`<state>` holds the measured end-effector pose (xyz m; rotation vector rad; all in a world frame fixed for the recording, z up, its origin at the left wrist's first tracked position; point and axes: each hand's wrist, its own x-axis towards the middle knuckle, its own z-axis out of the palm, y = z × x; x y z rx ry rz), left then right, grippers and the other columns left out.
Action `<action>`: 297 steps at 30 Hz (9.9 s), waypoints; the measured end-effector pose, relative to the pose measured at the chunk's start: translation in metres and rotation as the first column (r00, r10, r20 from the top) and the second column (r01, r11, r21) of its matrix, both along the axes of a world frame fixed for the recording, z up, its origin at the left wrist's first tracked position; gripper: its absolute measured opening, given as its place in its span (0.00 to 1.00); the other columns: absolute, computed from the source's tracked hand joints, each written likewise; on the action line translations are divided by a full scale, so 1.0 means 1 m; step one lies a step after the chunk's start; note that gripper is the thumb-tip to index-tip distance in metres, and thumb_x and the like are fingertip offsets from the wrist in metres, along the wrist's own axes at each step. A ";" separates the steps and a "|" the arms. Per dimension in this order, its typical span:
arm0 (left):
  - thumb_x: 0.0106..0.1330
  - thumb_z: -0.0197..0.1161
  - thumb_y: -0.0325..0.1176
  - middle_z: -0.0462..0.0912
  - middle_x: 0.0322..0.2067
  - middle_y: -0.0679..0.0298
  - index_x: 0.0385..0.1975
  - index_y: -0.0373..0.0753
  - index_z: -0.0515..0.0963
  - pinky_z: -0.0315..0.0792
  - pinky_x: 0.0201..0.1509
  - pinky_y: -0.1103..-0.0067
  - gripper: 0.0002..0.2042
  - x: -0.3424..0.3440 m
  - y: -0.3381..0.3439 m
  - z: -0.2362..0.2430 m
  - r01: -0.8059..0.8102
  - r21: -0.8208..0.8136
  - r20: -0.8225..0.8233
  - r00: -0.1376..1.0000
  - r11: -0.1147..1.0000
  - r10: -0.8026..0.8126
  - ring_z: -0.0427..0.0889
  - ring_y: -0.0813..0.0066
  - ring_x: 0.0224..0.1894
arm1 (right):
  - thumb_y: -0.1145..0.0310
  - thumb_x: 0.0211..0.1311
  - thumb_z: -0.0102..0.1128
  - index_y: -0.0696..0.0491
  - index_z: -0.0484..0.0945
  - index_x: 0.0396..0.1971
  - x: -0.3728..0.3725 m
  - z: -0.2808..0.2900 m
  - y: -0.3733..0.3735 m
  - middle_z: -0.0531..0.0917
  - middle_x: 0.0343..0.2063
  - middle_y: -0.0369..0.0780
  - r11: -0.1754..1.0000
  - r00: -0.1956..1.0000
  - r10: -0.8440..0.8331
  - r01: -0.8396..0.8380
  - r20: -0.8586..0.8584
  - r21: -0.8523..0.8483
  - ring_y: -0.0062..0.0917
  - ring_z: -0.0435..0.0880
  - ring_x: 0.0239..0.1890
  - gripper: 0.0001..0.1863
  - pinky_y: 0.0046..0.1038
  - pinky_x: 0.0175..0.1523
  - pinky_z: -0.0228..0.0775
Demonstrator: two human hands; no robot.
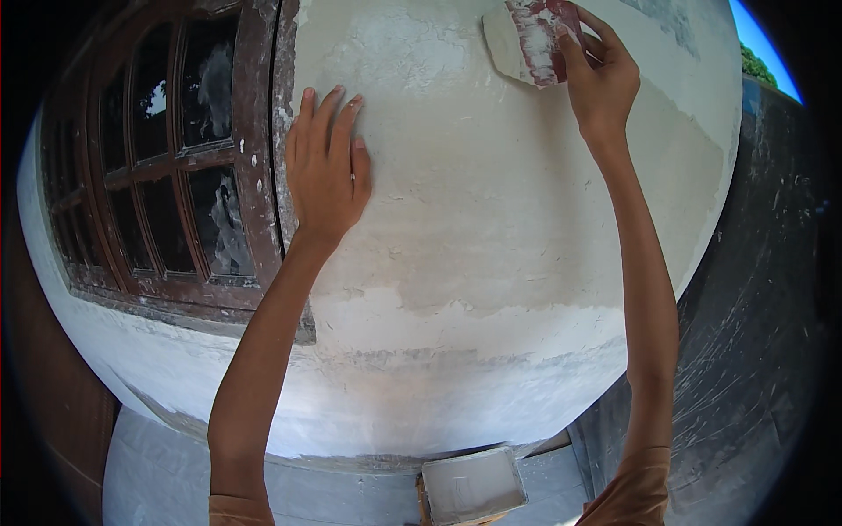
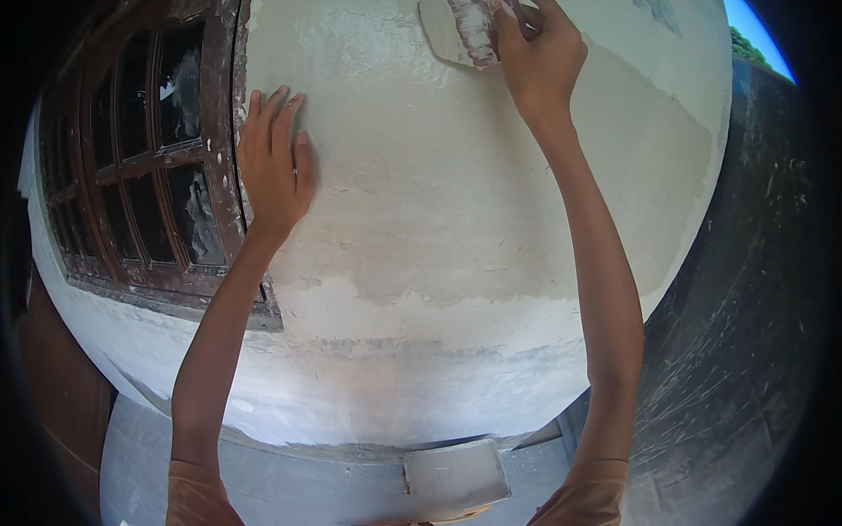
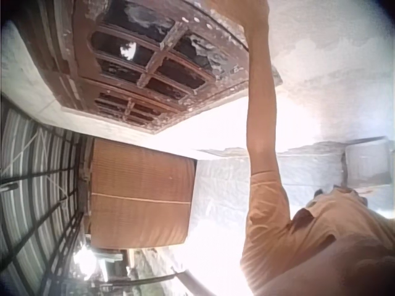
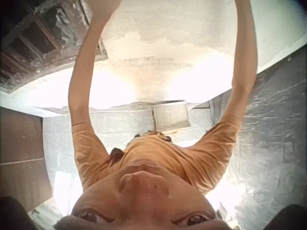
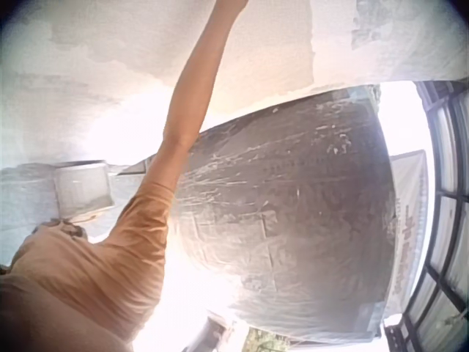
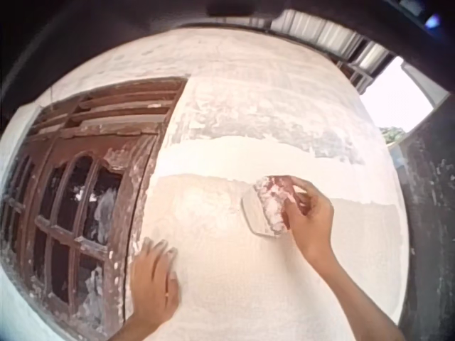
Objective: The person applies wall putty to a wall around a window frame using a putty knife, patching areas with the filler.
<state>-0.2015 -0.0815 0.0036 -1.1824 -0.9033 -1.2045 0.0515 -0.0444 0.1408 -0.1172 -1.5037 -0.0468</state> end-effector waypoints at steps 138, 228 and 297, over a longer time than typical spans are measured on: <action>0.68 0.49 0.33 0.69 0.62 0.56 0.59 0.41 0.72 0.55 0.69 0.58 0.20 -0.008 0.000 0.000 -0.028 0.027 0.005 1.000 0.999 0.028 0.60 0.50 0.70 | 0.76 0.65 0.58 0.66 0.70 0.55 0.059 -0.125 0.004 0.83 0.43 0.49 0.952 0.851 -0.075 -0.093 -0.519 -0.291 0.25 0.85 0.40 0.20 0.23 0.42 0.80; 0.78 0.45 0.43 0.71 0.57 0.55 0.65 0.39 0.53 0.73 0.51 0.67 0.23 0.369 -0.250 -0.799 0.685 0.290 0.487 -0.707 0.669 0.513 0.82 0.62 0.53 | 0.81 0.57 0.60 0.56 0.82 0.42 0.291 -0.868 -0.123 0.85 0.35 0.48 0.409 0.417 0.665 0.491 0.620 -0.769 0.41 0.86 0.40 0.13 0.34 0.46 0.77; 0.73 0.47 0.39 0.67 0.64 0.54 0.65 0.40 0.66 0.55 0.68 0.59 0.22 0.000 -0.130 -0.050 -0.074 -0.267 0.122 0.987 0.961 0.109 0.56 0.51 0.72 | 0.74 0.70 0.52 0.60 0.76 0.49 0.015 -0.135 -0.103 0.83 0.40 0.38 0.533 0.803 0.516 -0.573 -0.298 -0.623 0.19 0.83 0.39 0.11 0.24 0.50 0.80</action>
